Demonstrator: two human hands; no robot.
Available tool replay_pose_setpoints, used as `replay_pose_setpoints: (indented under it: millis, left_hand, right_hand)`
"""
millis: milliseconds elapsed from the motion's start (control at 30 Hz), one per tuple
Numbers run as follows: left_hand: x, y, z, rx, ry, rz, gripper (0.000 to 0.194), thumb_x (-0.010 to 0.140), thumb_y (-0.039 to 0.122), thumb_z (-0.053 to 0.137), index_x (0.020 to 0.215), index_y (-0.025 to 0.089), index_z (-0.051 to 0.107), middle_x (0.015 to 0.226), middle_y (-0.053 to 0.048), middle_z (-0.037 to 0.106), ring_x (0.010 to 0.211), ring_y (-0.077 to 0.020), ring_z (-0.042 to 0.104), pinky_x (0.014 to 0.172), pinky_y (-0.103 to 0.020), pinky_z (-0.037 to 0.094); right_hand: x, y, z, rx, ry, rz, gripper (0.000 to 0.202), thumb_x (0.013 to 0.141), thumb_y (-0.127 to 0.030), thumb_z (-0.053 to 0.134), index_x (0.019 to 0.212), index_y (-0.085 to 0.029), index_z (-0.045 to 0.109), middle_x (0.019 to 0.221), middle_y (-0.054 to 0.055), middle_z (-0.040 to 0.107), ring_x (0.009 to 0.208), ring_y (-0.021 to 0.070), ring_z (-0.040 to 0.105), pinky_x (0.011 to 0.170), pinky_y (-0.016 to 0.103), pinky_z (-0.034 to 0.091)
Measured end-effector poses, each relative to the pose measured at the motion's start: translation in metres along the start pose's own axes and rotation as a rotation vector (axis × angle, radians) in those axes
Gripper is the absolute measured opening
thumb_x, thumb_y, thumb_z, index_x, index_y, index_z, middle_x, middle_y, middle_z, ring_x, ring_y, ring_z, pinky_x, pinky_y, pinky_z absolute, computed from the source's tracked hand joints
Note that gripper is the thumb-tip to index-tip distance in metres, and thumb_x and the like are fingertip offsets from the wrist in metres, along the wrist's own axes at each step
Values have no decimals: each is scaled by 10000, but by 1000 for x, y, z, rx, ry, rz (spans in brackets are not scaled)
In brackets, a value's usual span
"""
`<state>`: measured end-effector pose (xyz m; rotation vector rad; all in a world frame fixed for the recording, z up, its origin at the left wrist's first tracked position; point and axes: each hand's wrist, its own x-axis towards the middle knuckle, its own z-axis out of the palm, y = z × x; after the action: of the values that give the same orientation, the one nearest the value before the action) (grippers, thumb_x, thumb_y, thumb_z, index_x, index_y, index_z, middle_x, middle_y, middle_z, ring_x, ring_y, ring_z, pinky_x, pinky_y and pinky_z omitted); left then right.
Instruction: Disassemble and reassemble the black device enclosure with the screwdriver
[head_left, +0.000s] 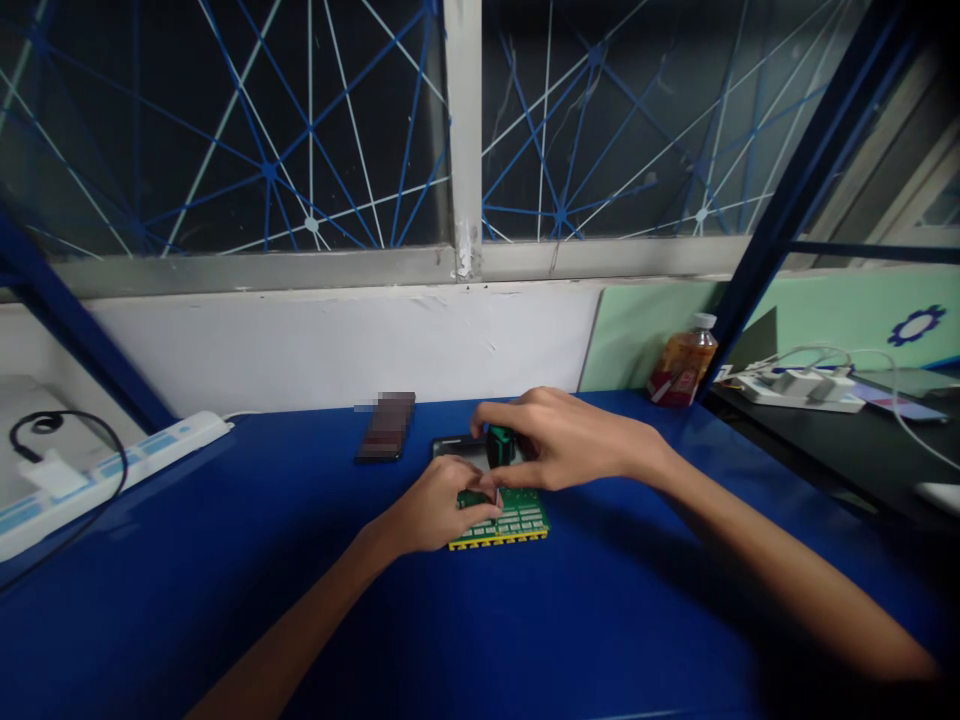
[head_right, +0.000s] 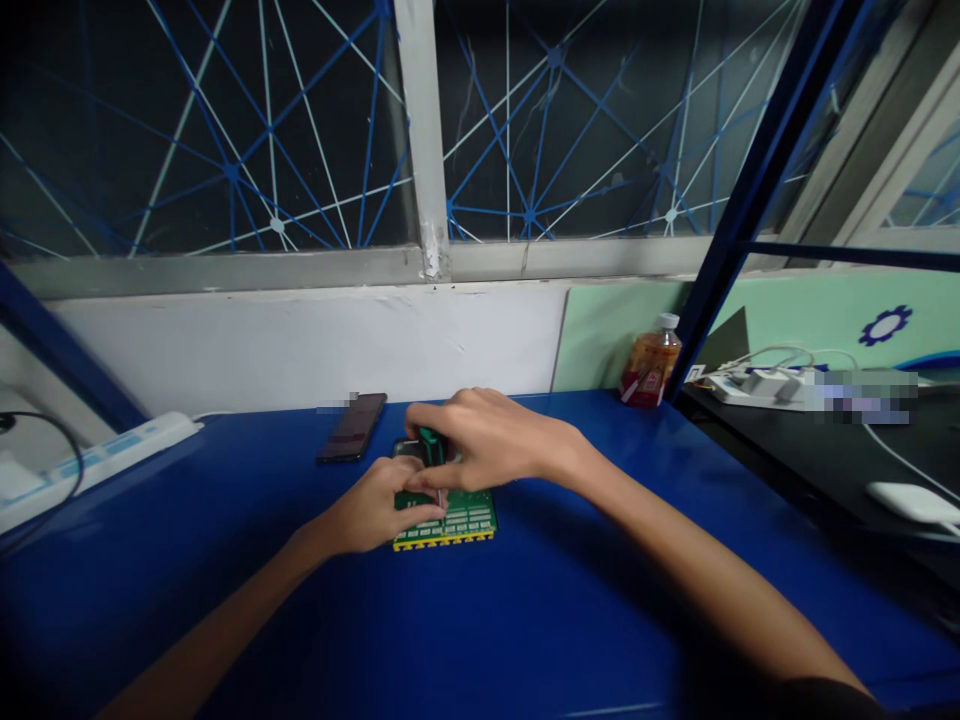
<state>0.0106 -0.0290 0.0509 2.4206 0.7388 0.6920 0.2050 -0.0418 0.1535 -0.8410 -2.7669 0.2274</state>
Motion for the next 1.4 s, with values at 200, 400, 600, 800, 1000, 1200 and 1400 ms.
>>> replay_pose_setpoints:
  millis: [200, 400, 600, 800, 1000, 1200, 1400]
  left_hand:
    - [0, 0, 0, -19, -28, 20, 100, 811, 174, 633, 815, 160, 731, 866, -47, 719, 830, -171, 653, 766, -280, 486]
    - [1, 0, 1, 27, 16, 0, 91, 789, 225, 674, 761, 155, 724, 781, -40, 708, 760, -171, 650, 735, -283, 494]
    - [0, -2, 0, -7, -34, -2, 101, 802, 250, 670, 830, 174, 731, 892, -37, 722, 845, -177, 653, 804, -289, 487]
    - [-2, -5, 1, 8, -101, -7, 101, 762, 193, 691, 856, 174, 721, 929, -36, 715, 878, -187, 645, 836, -303, 476]
    - [0, -6, 6, -17, -31, -18, 66, 790, 180, 649, 797, 173, 714, 850, -24, 713, 792, -160, 647, 780, -282, 483]
    - [7, 0, 8, 18, 87, -49, 103, 791, 151, 608, 773, 178, 705, 869, -19, 713, 828, -169, 640, 790, -302, 478]
    - [40, 3, 20, 84, 79, -21, 228, 796, 150, 585, 962, 244, 711, 847, 11, 714, 873, -179, 632, 868, -328, 450]
  right_hand:
    - [-1, -1, -1, 1, 4, -23, 179, 802, -252, 558, 958, -167, 541, 617, -33, 503, 500, 78, 343, 499, 248, 216]
    - [0, 1, -1, 6, 14, -28, 225, 820, -350, 568, 946, -165, 547, 603, -34, 510, 485, 76, 347, 493, 243, 210]
    - [0, 3, -1, 52, 30, -26, 178, 810, -236, 557, 973, -163, 549, 604, -34, 517, 500, 81, 381, 498, 245, 220]
    - [-2, 7, -3, 76, 61, -14, 249, 795, -239, 573, 1030, -158, 554, 624, -27, 545, 518, 91, 413, 530, 256, 255]
    - [-2, 9, -5, 73, 90, -15, 268, 807, -276, 579, 1046, -158, 560, 624, -25, 555, 524, 96, 432, 536, 256, 269]
    - [-13, 14, -23, 27, 205, -4, 237, 800, -269, 595, 1005, -151, 581, 593, -32, 565, 506, 87, 448, 536, 241, 285]
    - [-34, 25, -48, -29, 374, 94, 237, 774, -218, 607, 999, -147, 586, 558, -37, 584, 494, 93, 502, 524, 219, 321]
